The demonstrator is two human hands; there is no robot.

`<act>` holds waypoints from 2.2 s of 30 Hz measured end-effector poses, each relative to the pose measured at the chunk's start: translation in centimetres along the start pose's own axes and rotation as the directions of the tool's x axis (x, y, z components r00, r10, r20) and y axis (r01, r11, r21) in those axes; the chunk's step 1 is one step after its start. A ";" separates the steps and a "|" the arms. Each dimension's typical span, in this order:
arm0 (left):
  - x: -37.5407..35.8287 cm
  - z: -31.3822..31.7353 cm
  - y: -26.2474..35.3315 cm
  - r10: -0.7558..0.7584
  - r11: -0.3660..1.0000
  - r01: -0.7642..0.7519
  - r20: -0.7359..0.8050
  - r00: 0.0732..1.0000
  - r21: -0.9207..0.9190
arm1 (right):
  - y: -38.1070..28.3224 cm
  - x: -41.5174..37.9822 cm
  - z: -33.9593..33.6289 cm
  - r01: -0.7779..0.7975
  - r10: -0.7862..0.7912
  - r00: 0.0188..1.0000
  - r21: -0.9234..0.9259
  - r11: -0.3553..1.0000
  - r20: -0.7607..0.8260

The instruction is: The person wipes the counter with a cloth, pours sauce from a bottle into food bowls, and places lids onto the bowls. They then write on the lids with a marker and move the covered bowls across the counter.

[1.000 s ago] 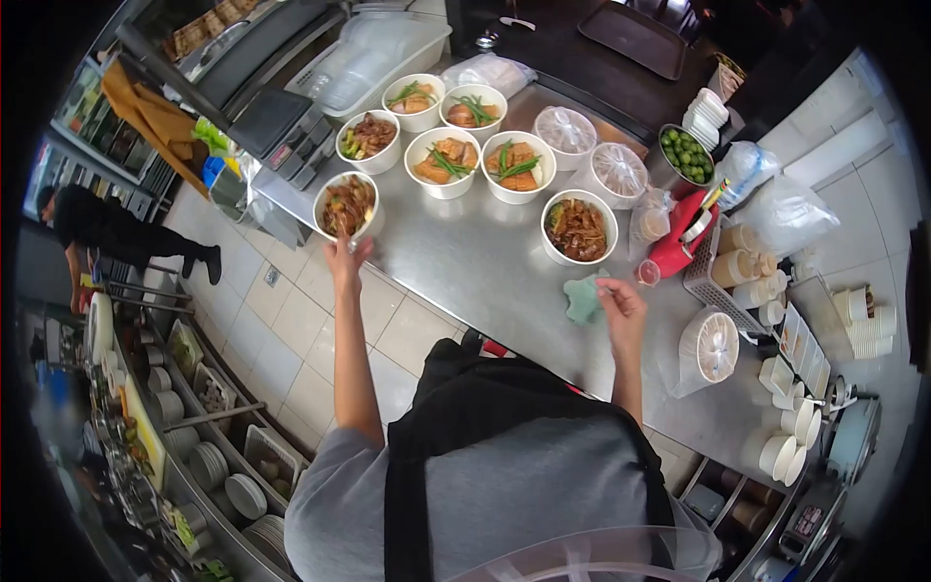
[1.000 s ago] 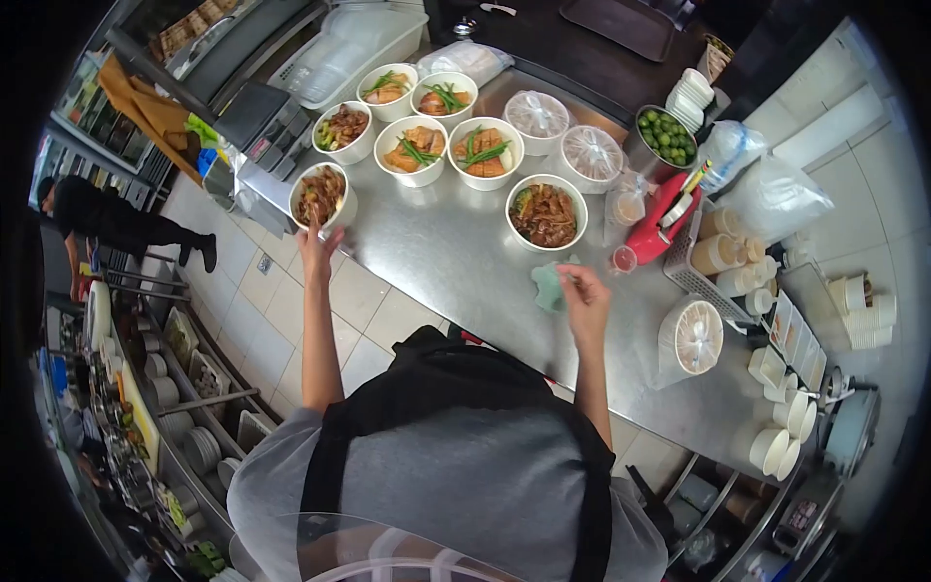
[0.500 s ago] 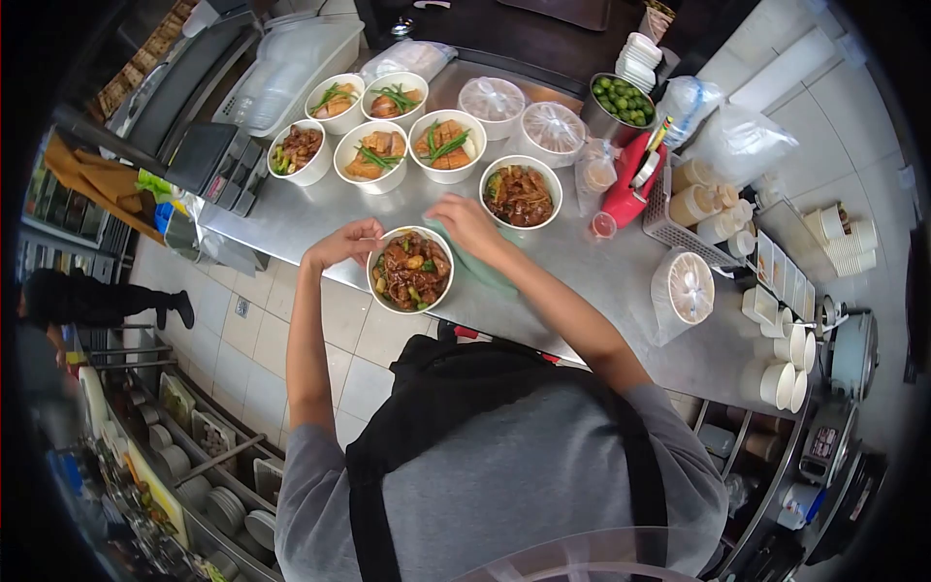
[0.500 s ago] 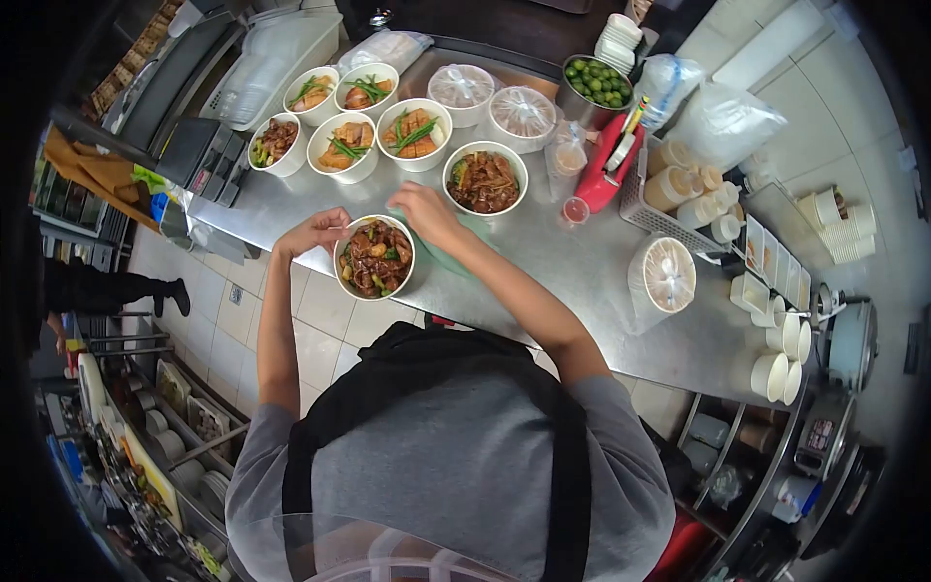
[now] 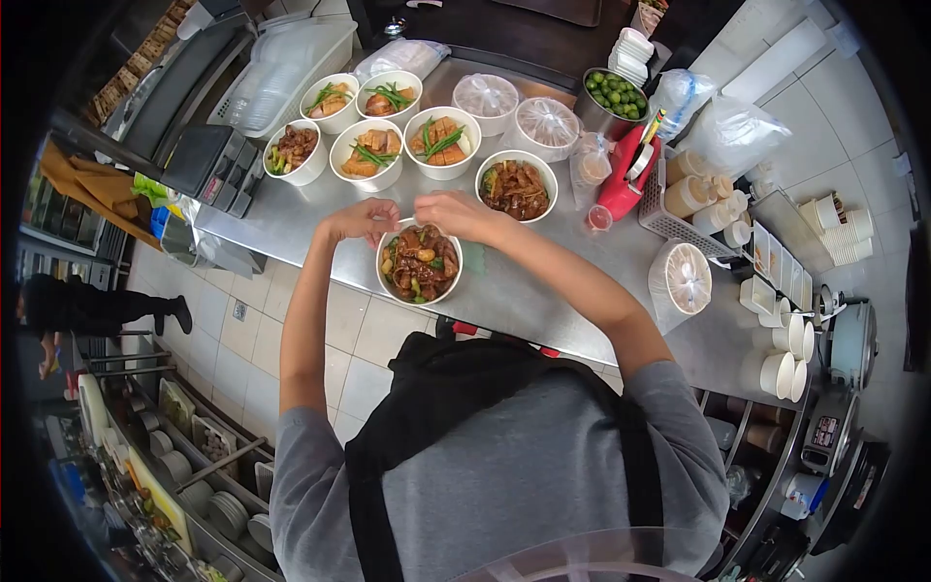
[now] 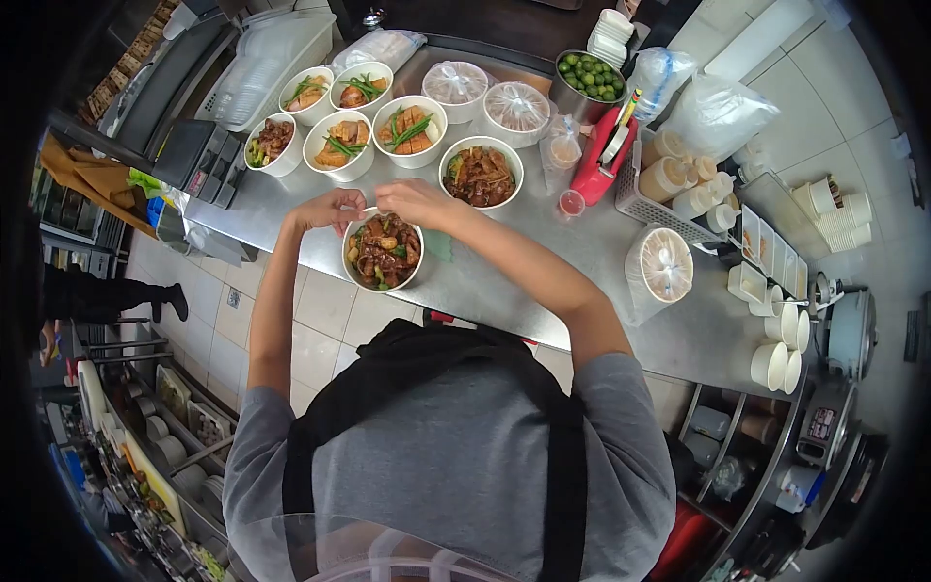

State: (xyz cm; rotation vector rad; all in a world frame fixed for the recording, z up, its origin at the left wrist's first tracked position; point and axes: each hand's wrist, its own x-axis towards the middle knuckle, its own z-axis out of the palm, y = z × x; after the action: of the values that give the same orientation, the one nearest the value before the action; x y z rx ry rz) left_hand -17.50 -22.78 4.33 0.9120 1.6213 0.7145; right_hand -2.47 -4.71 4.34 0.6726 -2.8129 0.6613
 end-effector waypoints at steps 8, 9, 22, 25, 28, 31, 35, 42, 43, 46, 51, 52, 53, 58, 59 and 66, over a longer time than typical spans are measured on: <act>-1.1 1.7 1.2 -0.007 0.997 0.016 -0.103 0.995 0.080 | -0.9 -3.9 -1.5 -0.136 0.137 0.990 0.048 0.989 -0.019; -1.0 2.1 1.4 -0.005 0.991 0.021 -0.118 0.993 0.132 | -0.8 -3.9 -1.3 -0.139 0.142 0.989 0.067 0.988 -0.039; -0.1 3.5 1.2 0.182 0.901 -0.080 -0.204 0.962 0.427 | 1.3 -3.7 -0.9 -0.350 0.398 0.915 0.602 0.718 0.058; 0.0 3.1 0.4 0.250 0.886 -0.144 -0.193 0.949 0.440 | 2.2 -4.4 -0.6 -0.343 0.388 0.915 0.720 0.603 0.111; -1.8 3.1 1.7 -0.018 0.926 0.101 -0.225 0.974 0.363 | 0.8 -6.2 -1.7 -0.294 0.321 0.946 0.549 0.782 0.049; -0.7 3.1 0.7 0.307 0.816 -0.109 -0.265 0.914 0.568 | -1.2 -5.1 -0.7 -0.201 0.279 0.953 0.438 0.876 -0.120; -0.3 2.7 -0.1 0.339 0.815 -0.132 -0.279 0.898 0.564 | -2.4 -5.5 -0.3 -0.208 0.259 0.950 0.265 0.942 -0.174; -0.8 3.3 -0.6 0.274 0.867 -0.006 -0.466 0.842 0.499 | -0.9 -5.9 0.0 -0.336 0.449 0.893 0.651 0.681 -0.009; -1.0 3.3 -0.8 0.268 0.882 -0.006 -0.490 0.830 0.472 | -0.4 -5.5 0.7 -0.290 0.494 0.867 0.732 0.616 -0.071; -1.9 3.6 -1.2 0.114 0.980 0.005 -0.578 0.808 0.201 | -1.5 -6.2 1.0 -0.311 0.501 0.860 0.677 0.667 -0.099; -3.9 4.7 -1.7 -0.068 0.993 -0.005 -0.598 0.799 -0.119 | -3.4 -6.8 2.1 -0.293 0.494 0.847 0.603 0.742 -0.196; -4.6 4.9 -1.1 -0.163 0.971 0.041 -0.528 0.833 -0.236 | -2.7 -6.4 1.9 -0.300 0.503 0.838 0.595 0.746 -0.209; -4.7 5.0 -1.3 -0.151 0.970 0.026 -0.521 0.840 -0.240 | -1.9 -5.8 1.6 -0.307 0.512 0.831 0.585 0.751 -0.220; -3.6 5.7 -3.3 -0.076 0.887 -0.204 -0.568 0.820 -0.413 | -0.4 -4.0 1.2 -0.327 0.533 0.791 0.529 0.783 -0.301; -3.6 6.0 -3.7 -0.096 0.887 -0.202 -0.592 0.800 -0.416 | -0.3 -4.5 1.8 -0.301 0.507 0.793 0.506 0.809 -0.339; -2.1 12.1 -1.8 -0.283 0.545 -0.436 -0.647 0.708 -0.716 | -4.9 -6.3 3.8 -0.354 0.628 0.641 0.556 0.752 -0.441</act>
State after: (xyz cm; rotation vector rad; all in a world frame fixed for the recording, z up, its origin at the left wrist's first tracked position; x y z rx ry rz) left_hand -5.85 -25.56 1.16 -0.0892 1.5254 1.9122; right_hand 5.13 -7.93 1.22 -0.3152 -2.2098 1.3342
